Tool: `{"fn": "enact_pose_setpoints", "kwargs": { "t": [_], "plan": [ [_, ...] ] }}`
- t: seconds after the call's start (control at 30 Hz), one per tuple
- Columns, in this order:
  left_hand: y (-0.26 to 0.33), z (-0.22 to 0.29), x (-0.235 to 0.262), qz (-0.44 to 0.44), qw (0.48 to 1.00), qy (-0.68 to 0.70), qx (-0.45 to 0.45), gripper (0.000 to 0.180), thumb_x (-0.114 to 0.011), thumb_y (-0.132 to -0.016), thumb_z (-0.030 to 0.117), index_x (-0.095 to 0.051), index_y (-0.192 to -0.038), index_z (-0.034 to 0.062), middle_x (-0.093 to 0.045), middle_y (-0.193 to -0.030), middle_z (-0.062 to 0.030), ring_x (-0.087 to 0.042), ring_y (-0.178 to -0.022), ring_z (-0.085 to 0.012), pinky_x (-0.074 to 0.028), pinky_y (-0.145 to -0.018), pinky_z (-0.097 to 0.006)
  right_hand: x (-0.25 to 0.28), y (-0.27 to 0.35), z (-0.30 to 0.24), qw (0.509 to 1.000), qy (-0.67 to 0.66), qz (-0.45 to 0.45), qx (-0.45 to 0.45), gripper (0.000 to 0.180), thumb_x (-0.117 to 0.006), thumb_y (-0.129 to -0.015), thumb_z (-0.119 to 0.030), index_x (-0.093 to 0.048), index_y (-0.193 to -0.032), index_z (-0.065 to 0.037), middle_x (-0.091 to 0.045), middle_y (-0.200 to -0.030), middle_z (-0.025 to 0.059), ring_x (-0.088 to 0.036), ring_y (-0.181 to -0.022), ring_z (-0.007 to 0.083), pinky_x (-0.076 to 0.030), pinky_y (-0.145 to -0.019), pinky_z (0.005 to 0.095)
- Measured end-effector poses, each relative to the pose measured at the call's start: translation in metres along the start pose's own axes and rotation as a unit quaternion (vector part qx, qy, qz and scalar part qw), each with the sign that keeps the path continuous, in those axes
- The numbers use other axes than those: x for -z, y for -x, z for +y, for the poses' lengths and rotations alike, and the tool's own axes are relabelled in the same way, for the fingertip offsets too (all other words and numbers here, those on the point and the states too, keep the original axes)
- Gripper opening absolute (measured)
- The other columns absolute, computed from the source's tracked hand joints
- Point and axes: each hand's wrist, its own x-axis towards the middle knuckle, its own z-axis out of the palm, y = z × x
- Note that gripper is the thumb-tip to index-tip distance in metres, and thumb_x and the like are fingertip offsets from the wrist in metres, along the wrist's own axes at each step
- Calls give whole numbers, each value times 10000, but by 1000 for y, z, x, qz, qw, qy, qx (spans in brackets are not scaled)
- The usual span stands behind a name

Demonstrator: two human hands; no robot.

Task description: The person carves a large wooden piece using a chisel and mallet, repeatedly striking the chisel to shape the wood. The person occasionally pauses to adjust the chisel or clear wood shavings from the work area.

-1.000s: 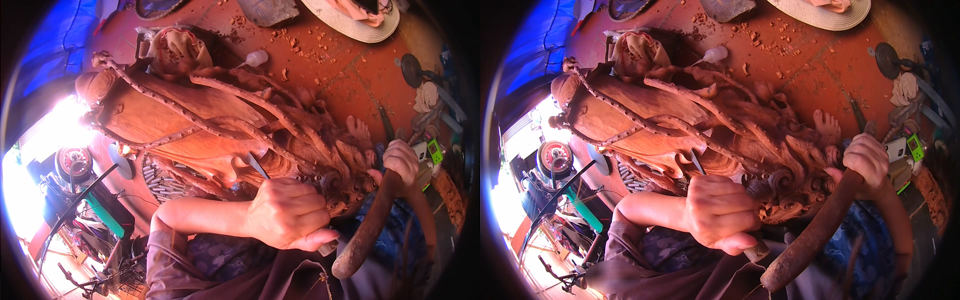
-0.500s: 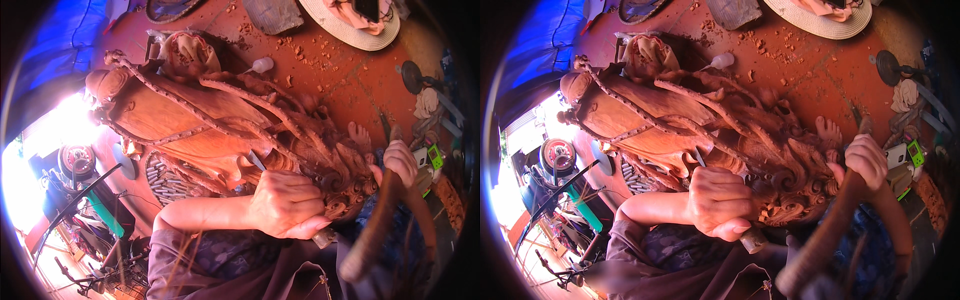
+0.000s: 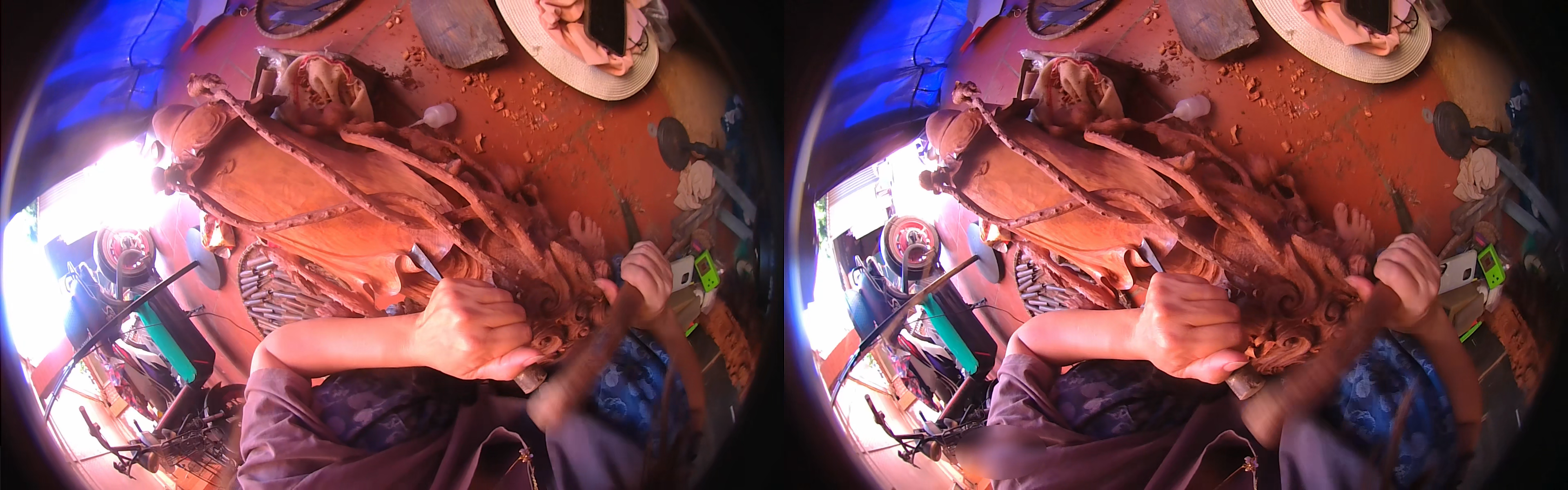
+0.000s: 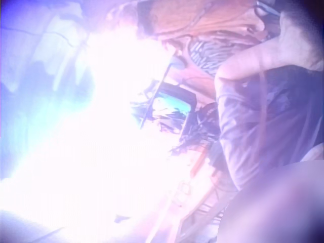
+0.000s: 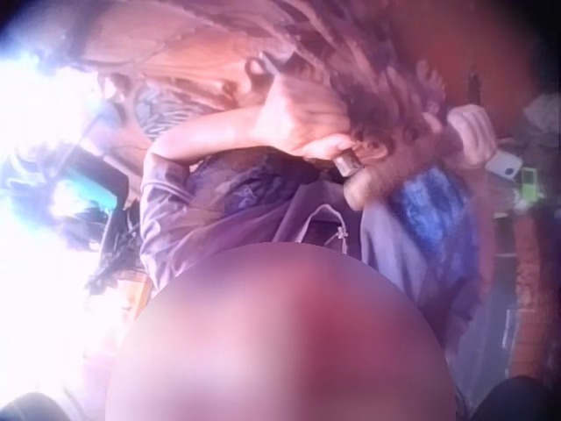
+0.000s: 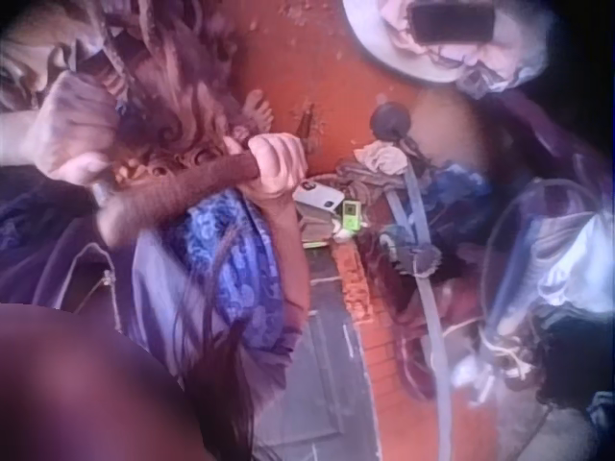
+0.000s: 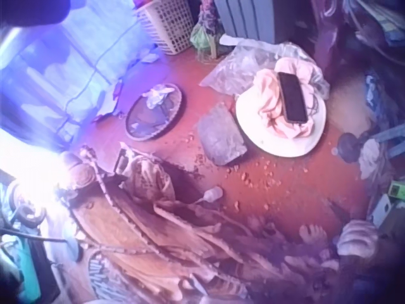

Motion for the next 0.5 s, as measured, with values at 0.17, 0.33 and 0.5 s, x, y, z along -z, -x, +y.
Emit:
{"fn": "enact_pose_setpoints", "kwargs": {
  "t": [0.17, 0.33, 0.5],
  "plan": [
    [2, -2, -1, 8, 1000, -26, 3, 246, -665, -889, 271, -606, -699, 126, -518, -660, 0, -529, -534, -188, -411, -453, -327, 1, 0, 4, 999, -36, 10, 24, 359, -858, -718, -142, -543, -852, -35, -572, -776, 114, -591, -701, 340, -506, -654, 455],
    [-4, 5, -1, -14, 999, 2, -33, 297, -684, -901, 329, -584, -710, 125, -510, -688, -6, -538, -555, -183, -417, -464, -327, 8, -2, -4, 999, -20, -39, -26, 418, -901, -652, -130, -531, -831, -54, -575, -760, 95, -594, -694, 324, -515, -660, 441],
    [-8, 20, -9, 25, 993, 111, -8, 392, -689, -908, 333, -525, -654, 85, -482, -621, -47, -541, -541, -262, -435, -474, -391, 13, -8, -8, 999, -12, -32, -28, 443, -921, -644, -177, -547, -851, -59, -589, -768, 82, -605, -696, 313, -520, -661, 435]
  ]
}}
